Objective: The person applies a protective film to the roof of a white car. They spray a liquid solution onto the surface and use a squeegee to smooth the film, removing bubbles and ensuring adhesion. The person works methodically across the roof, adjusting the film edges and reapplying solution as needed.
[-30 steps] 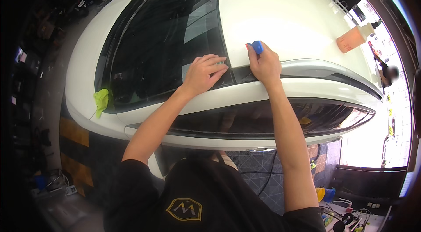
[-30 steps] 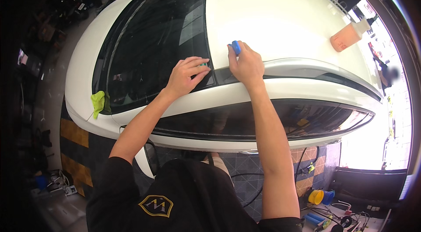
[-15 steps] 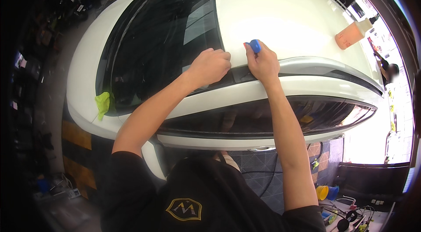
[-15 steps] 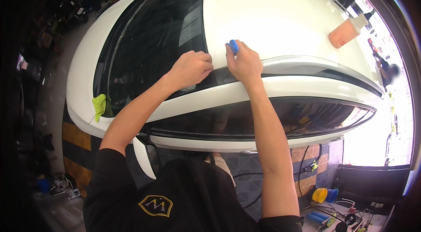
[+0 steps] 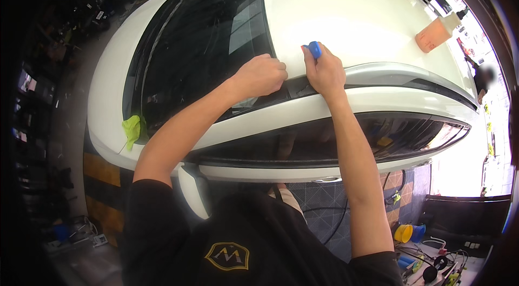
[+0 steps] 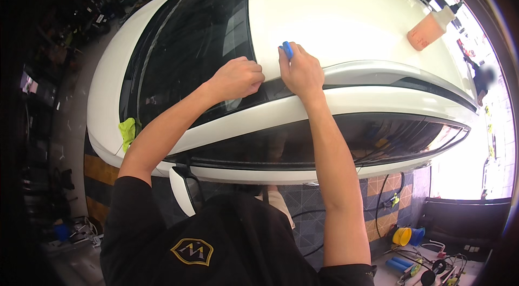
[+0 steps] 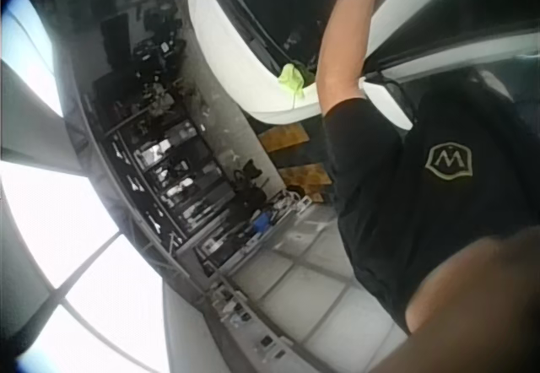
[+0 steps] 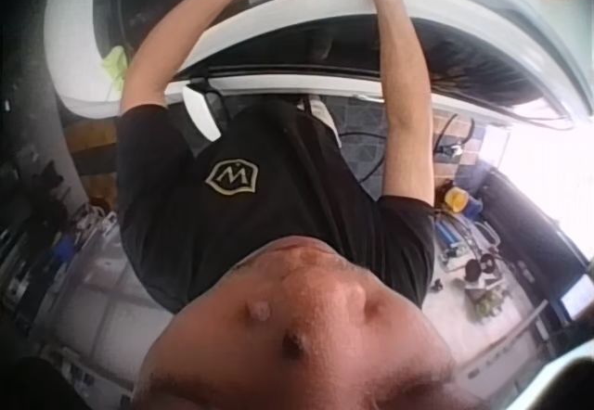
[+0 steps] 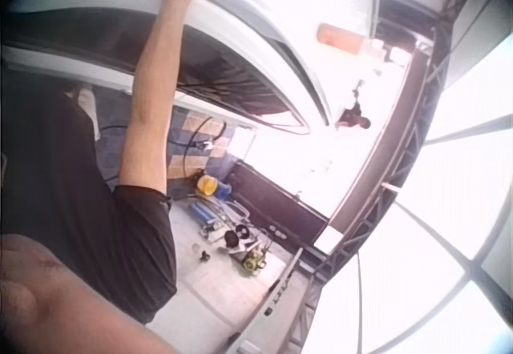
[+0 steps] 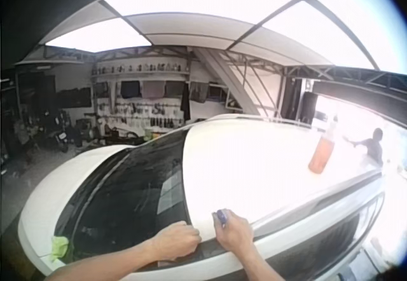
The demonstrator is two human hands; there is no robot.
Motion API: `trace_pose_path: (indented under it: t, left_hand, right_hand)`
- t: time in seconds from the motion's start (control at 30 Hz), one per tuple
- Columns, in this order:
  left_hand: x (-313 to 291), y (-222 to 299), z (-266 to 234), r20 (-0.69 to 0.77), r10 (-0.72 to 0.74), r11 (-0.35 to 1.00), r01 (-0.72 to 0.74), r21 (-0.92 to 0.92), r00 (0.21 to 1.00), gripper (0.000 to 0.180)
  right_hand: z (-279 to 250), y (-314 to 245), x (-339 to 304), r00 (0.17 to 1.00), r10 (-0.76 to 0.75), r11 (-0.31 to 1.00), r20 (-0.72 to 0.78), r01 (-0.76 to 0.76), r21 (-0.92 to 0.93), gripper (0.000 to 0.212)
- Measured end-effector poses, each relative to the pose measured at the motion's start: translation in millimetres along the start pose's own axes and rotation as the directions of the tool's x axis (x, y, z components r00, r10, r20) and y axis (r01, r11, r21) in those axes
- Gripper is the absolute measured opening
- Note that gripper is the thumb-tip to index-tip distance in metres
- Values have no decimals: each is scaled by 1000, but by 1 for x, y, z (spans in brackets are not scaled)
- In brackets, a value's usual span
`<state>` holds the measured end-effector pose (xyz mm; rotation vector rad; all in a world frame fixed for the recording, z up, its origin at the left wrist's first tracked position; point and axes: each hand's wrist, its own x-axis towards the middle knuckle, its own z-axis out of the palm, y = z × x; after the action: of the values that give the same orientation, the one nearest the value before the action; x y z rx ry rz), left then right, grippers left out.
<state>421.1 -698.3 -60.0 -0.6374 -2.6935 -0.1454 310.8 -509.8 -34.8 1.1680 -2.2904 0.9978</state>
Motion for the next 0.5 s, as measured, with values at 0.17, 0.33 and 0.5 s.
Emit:
trace_pose_path:
  t: [0.17, 0.33, 0.5]
  left_hand:
    - [-11, 2, 8, -145, -79, 994, 66, -93, 986, 3]
    - [-18, 5, 10, -197, -185, 969, 145, -201, 963, 5]
    - [-23, 4, 7, -157, -124, 985, 102, -141, 980, 11]
  right_hand:
    - [0, -2, 0, 1000, 11, 1000, 15, -10, -12, 19]
    - [-2, -1, 0, 1000, 13, 1000, 22, -12, -23, 17]
    - [-3, -4, 0, 1000, 14, 1000, 24, -14, -28, 16]
